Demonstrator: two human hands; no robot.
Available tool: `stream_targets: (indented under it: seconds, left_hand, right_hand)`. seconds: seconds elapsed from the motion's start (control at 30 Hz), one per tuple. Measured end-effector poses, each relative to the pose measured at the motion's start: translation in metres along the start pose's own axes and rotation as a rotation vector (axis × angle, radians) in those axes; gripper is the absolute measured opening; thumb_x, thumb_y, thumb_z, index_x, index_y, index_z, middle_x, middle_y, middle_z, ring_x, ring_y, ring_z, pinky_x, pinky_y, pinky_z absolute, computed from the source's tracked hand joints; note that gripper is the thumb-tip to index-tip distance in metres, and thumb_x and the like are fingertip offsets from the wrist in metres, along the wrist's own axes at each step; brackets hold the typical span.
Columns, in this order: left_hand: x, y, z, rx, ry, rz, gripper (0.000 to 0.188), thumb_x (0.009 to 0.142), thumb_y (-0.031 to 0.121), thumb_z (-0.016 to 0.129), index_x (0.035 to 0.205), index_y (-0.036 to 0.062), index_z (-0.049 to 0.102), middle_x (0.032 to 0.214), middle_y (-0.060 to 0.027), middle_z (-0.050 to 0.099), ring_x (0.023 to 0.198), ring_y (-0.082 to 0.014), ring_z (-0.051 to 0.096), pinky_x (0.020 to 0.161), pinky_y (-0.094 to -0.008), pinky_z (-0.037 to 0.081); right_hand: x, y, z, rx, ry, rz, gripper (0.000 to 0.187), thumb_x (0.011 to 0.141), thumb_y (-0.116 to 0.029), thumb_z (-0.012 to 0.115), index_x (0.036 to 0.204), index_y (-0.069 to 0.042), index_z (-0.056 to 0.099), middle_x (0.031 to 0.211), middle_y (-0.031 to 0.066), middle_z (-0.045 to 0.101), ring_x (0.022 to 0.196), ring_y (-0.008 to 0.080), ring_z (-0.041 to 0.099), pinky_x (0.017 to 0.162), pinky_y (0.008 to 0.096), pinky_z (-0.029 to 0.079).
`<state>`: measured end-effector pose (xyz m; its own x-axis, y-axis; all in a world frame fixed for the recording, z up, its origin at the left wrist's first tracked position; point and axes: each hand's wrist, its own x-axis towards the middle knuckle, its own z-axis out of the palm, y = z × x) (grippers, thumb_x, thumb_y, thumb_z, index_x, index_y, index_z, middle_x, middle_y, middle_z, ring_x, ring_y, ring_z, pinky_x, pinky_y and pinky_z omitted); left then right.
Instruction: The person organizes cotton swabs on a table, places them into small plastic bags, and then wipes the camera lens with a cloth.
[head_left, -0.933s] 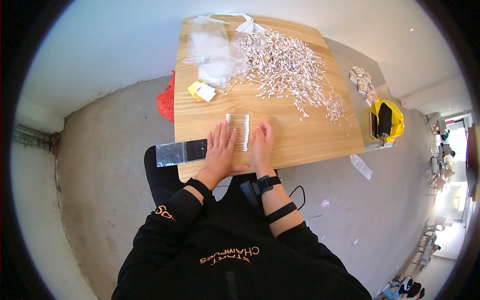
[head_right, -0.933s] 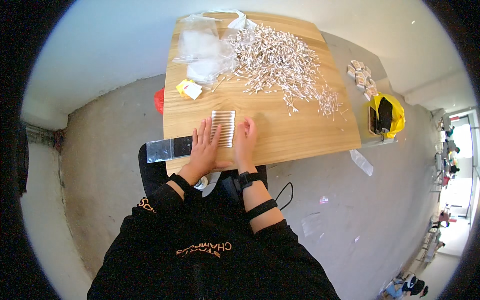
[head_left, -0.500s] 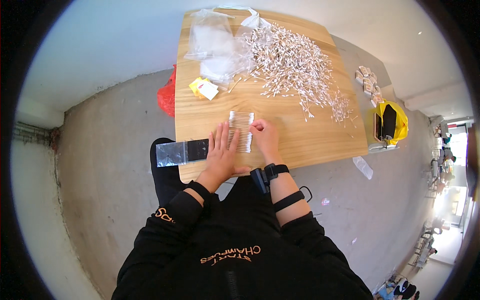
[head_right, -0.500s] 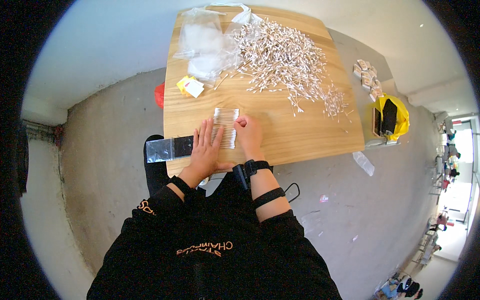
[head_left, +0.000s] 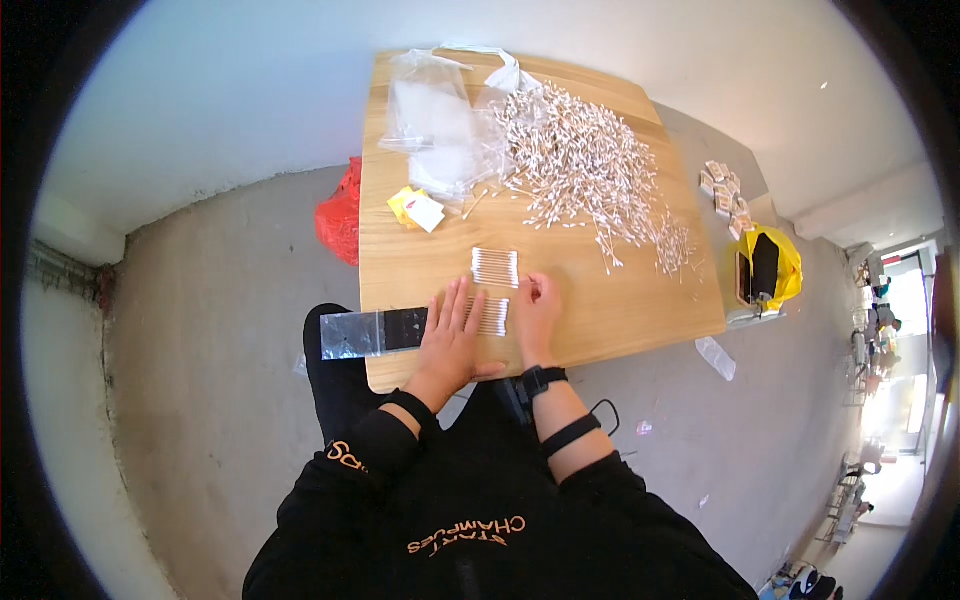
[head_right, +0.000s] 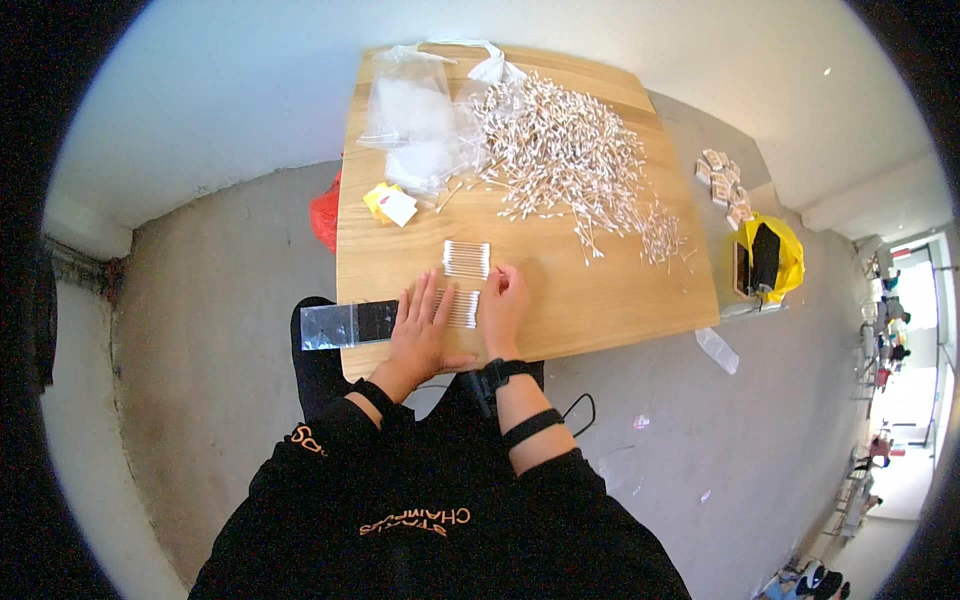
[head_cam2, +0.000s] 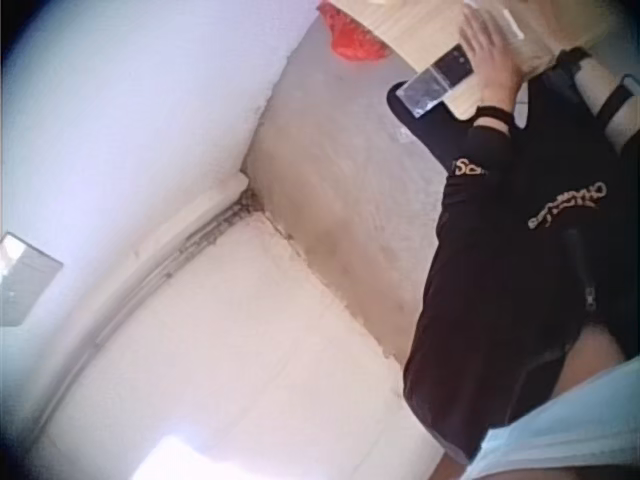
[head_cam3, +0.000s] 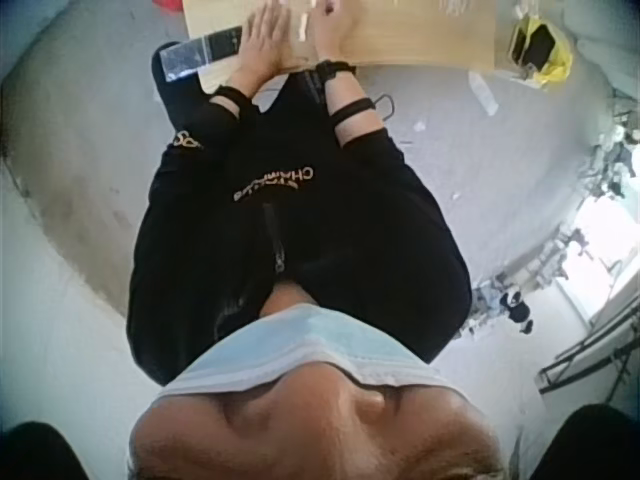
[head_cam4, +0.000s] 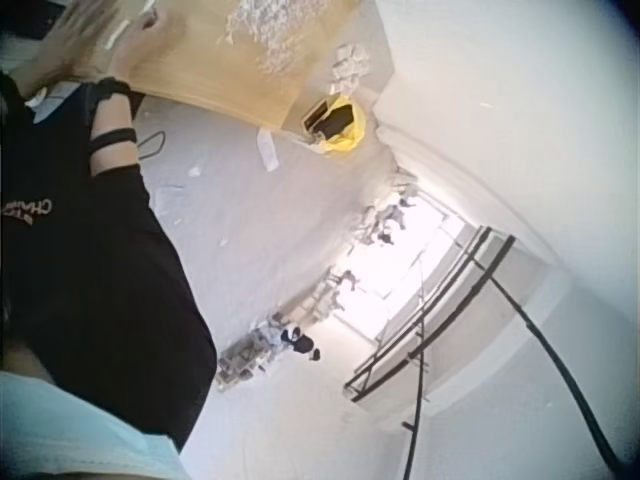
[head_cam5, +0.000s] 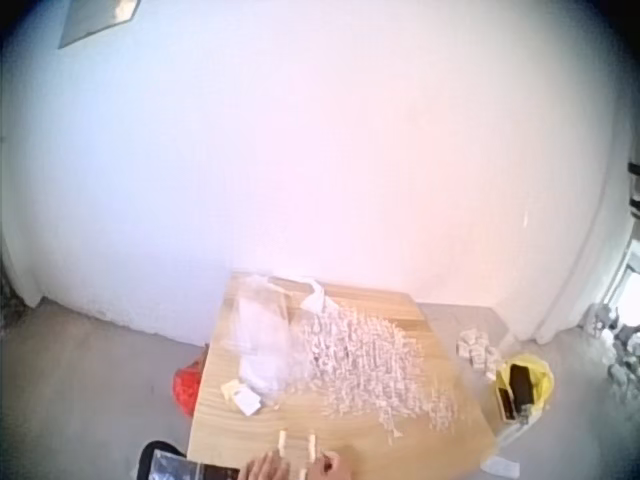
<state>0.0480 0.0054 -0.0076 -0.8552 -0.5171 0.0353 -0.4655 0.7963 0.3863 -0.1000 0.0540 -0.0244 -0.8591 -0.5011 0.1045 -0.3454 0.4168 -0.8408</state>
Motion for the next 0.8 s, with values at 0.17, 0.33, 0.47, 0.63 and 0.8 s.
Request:
stream_targets:
  seconds: [0.17, 0.33, 0.47, 0.63, 0.8]
  left_hand:
    - [0.003, -0.007, 0.009, 0.034, 0.041, 0.035, 0.12, 0.057, 0.062, 0.074, 0.144, -0.0022, 0.022, 0.152, -0.0214, 0.014, 0.143, -0.0311, 0.012, 0.115, -0.0449, 0.011]
    - [-0.002, -0.012, 0.011, 0.197, 0.042, -0.017, 0.118, 0.059, 0.058, 0.074, 0.143, -0.0058, 0.021, 0.152, -0.0199, 0.016, 0.143, -0.03, 0.011, 0.116, -0.0409, 0.01]
    - [-0.02, -0.027, 0.007, 0.244, -0.002, -0.093, 0.093, 0.076, 0.045, 0.062, 0.143, -0.006, 0.021, 0.153, -0.0199, 0.015, 0.143, -0.0303, 0.011, 0.115, -0.0429, 0.009]
    - [-0.041, -0.039, -0.025, 0.301, -0.165, -0.252, 0.07, 0.089, 0.033, 0.044, 0.145, -0.0023, 0.021, 0.155, -0.0168, 0.011, 0.144, -0.0278, 0.007, 0.115, -0.0459, 0.003]
    - [-0.052, -0.047, -0.024, 0.339, -0.132, -0.263, 0.083, 0.085, 0.046, 0.052, 0.145, -0.0015, 0.02, 0.155, -0.0162, 0.011, 0.144, -0.0274, 0.006, 0.114, -0.0476, 0.003]
  right_hand:
    - [-0.032, -0.003, 0.022, 0.5, -0.06, 0.023, 0.034, 0.097, -0.025, 0.044, 0.117, 0.002, 0.054, 0.12, 0.0162, 0.051, 0.113, 0.0261, 0.047, 0.098, 0.036, 0.036]
    - [-0.038, 0.002, 0.037, 0.527, -0.116, -0.047, 0.039, 0.1, -0.028, 0.037, 0.123, 0.002, 0.048, 0.123, 0.0139, 0.049, 0.116, 0.0231, 0.046, 0.102, 0.0348, 0.034]
    - [-0.052, -0.013, 0.054, 0.453, -0.138, -0.093, 0.038, 0.101, -0.028, 0.035, 0.124, 0.001, 0.046, 0.122, 0.0131, 0.049, 0.116, 0.0202, 0.049, 0.102, 0.0333, 0.037]
    - [-0.071, -0.038, 0.084, 0.539, -0.219, -0.066, 0.037, 0.1, -0.027, 0.036, 0.119, 0.002, 0.049, 0.117, 0.0144, 0.052, 0.113, 0.0245, 0.048, 0.101, 0.0353, 0.035]
    - [-0.07, -0.046, 0.088, 0.738, -0.255, 0.048, 0.033, 0.098, -0.022, 0.039, 0.116, 0.002, 0.051, 0.113, 0.0161, 0.053, 0.11, 0.0279, 0.047, 0.097, 0.0379, 0.036]
